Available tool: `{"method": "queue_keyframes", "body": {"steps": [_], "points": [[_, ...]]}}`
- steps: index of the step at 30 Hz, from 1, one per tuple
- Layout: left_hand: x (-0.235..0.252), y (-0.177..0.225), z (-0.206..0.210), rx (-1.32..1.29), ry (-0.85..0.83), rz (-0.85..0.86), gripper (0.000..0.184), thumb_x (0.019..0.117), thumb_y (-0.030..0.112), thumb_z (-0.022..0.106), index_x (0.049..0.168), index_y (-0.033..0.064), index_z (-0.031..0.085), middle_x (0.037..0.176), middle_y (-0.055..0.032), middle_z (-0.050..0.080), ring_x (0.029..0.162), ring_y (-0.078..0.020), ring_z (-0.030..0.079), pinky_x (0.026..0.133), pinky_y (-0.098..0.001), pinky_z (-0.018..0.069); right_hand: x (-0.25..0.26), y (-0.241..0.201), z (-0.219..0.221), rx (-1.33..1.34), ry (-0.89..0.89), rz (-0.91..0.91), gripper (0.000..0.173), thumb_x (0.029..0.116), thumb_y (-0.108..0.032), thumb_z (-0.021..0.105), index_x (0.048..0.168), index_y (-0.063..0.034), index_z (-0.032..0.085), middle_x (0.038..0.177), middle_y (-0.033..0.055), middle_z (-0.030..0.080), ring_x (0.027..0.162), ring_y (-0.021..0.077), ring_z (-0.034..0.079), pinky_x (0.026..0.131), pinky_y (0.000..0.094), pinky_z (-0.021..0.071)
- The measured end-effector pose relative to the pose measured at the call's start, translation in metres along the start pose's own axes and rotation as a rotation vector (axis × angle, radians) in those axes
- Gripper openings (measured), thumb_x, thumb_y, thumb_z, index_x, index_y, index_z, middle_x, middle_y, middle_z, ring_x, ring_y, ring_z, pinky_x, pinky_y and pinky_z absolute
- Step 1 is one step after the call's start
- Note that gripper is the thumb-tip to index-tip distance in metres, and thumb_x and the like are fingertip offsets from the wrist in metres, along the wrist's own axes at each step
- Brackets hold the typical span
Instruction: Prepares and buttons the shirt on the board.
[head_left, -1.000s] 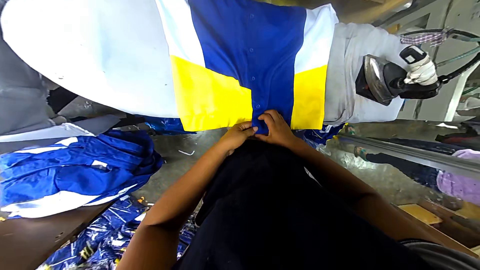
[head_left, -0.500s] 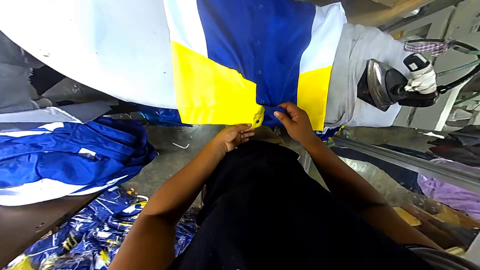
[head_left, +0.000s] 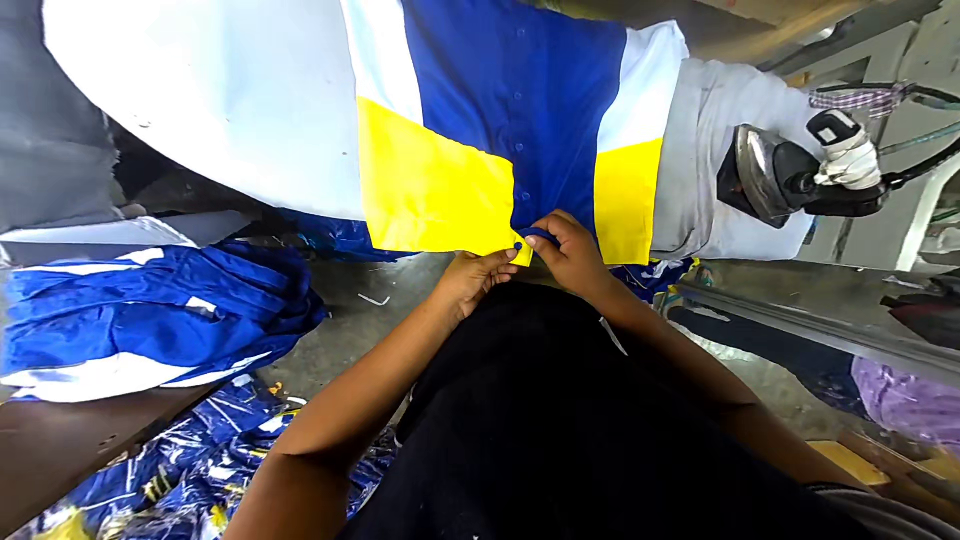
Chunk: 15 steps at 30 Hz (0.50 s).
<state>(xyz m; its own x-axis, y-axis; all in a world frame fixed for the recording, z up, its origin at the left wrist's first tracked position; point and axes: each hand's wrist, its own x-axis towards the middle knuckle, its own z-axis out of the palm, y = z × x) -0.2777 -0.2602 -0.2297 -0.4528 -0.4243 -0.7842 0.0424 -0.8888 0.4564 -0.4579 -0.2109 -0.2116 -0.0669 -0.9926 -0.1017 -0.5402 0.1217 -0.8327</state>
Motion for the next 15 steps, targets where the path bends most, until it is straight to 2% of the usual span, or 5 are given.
{"method": "queue_keyframes", "body": {"steps": [4,7,11,15], "points": [[-0.005,0.000,0.008,0.117,0.030,0.174,0.006,0.0982,0.001,0.064,0.100,0.0056,0.067,0.080,0.0030,0.072,0.070,-0.0045,0.067,0.071,-0.0222,0.0584,0.005,-0.007,-0.006,0.212,-0.065,0.260,0.019,0.1027,-0.012,0.059,0.105,0.0038,0.069,0.104,0.0112,0.067,0.094,0.0110,0.062,0.086,0.0281,0.0518],[-0.005,0.001,0.013,0.312,0.015,0.337,0.006,0.1008,0.005,0.061,0.101,0.0010,0.066,0.084,0.0029,0.070,0.076,-0.0021,0.066,0.077,-0.0220,0.0572,0.008,-0.007,-0.010,0.364,-0.089,0.404,0.020,0.1050,-0.015,0.056,0.103,-0.0008,0.069,0.093,0.0037,0.066,0.085,0.0056,0.061,0.082,0.0279,0.0523],[-0.006,0.003,0.016,0.481,0.029,0.486,0.014,0.0965,0.010,0.070,0.106,-0.0002,0.069,0.093,-0.0015,0.073,0.087,-0.0020,0.069,0.084,-0.0251,0.0584,0.010,-0.005,-0.011,0.485,-0.081,0.438,0.019,0.1047,-0.015,0.055,0.097,-0.0038,0.069,0.085,-0.0007,0.064,0.080,0.0039,0.060,0.079,0.0266,0.0522],[-0.007,0.005,0.016,0.485,0.091,0.567,0.009,0.0920,0.005,0.074,0.099,0.0007,0.072,0.089,0.0008,0.075,0.083,0.0006,0.070,0.082,-0.0223,0.0590,0.001,-0.019,-0.012,0.471,-0.049,0.409,0.016,0.1059,-0.017,0.055,0.103,-0.0064,0.067,0.088,-0.0001,0.063,0.078,0.0031,0.058,0.073,0.0239,0.0513]]}}
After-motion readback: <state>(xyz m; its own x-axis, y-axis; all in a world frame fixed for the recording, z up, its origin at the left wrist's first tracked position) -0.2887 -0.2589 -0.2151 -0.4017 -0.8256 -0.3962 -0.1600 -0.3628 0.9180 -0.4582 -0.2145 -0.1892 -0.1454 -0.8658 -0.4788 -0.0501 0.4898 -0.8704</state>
